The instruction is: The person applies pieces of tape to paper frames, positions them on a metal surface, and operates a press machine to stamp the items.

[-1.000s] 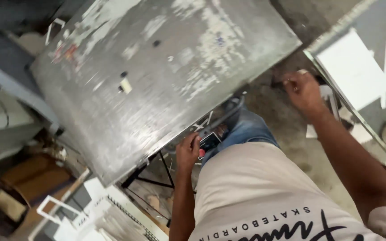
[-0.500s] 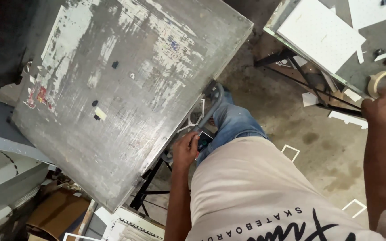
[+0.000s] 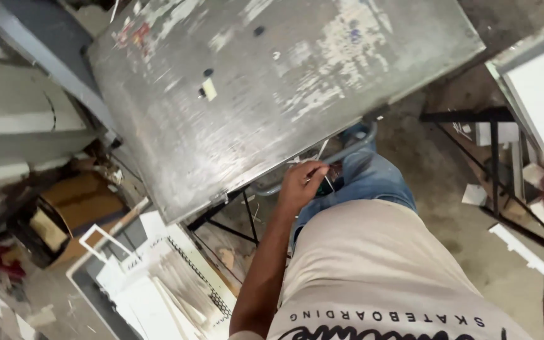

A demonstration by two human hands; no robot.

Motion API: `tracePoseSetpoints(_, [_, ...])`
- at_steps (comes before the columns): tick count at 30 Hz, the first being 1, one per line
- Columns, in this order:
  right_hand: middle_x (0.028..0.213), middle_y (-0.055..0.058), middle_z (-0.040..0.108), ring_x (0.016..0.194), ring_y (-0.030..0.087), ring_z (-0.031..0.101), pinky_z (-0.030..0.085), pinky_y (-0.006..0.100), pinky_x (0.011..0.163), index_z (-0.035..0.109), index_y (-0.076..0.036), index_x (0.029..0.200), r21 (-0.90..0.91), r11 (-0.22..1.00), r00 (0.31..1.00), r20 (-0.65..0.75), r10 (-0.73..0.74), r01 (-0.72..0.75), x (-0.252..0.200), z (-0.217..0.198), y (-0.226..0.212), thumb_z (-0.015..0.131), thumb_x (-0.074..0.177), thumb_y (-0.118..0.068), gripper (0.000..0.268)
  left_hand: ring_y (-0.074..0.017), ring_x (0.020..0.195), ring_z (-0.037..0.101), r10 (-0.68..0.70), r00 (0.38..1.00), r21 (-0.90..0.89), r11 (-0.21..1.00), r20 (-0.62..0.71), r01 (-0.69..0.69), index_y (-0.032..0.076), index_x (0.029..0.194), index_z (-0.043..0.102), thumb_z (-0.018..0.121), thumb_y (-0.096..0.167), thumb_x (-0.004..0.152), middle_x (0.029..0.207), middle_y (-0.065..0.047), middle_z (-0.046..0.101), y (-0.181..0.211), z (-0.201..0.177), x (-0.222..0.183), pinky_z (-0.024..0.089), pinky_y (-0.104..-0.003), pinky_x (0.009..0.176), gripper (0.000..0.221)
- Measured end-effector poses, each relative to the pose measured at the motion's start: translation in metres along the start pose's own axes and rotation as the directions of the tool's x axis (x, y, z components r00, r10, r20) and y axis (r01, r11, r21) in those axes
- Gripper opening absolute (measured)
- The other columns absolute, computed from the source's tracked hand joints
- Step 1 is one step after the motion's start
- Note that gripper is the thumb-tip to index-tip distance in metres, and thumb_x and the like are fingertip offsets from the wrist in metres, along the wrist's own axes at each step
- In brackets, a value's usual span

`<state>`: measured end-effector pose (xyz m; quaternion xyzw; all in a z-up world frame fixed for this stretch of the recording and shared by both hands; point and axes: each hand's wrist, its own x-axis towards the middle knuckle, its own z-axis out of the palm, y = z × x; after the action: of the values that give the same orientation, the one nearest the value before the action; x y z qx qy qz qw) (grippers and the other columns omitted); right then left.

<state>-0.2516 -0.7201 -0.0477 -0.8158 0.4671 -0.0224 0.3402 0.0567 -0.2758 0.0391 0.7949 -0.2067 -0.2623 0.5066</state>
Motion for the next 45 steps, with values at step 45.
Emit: tracePoseSetpoints(45, [0.082,0.012,0.068,0.074,0.034,0.067,0.055,0.045,0.07,0.077,-0.015,0.11,0.178,0.383,0.276,0.438,-0.856,0.906,-0.067,0.133,-0.413,0.071,0.1,-0.028,0.018,-0.0253,0.091,0.072,-0.062,0.784,0.026,0.995,-0.617,0.099,0.007,0.126,0.067,0.081,0.032,0.083,0.114,-0.01,0.073,0.038,-0.032,-0.019,0.055,-0.039,0.085,0.052])
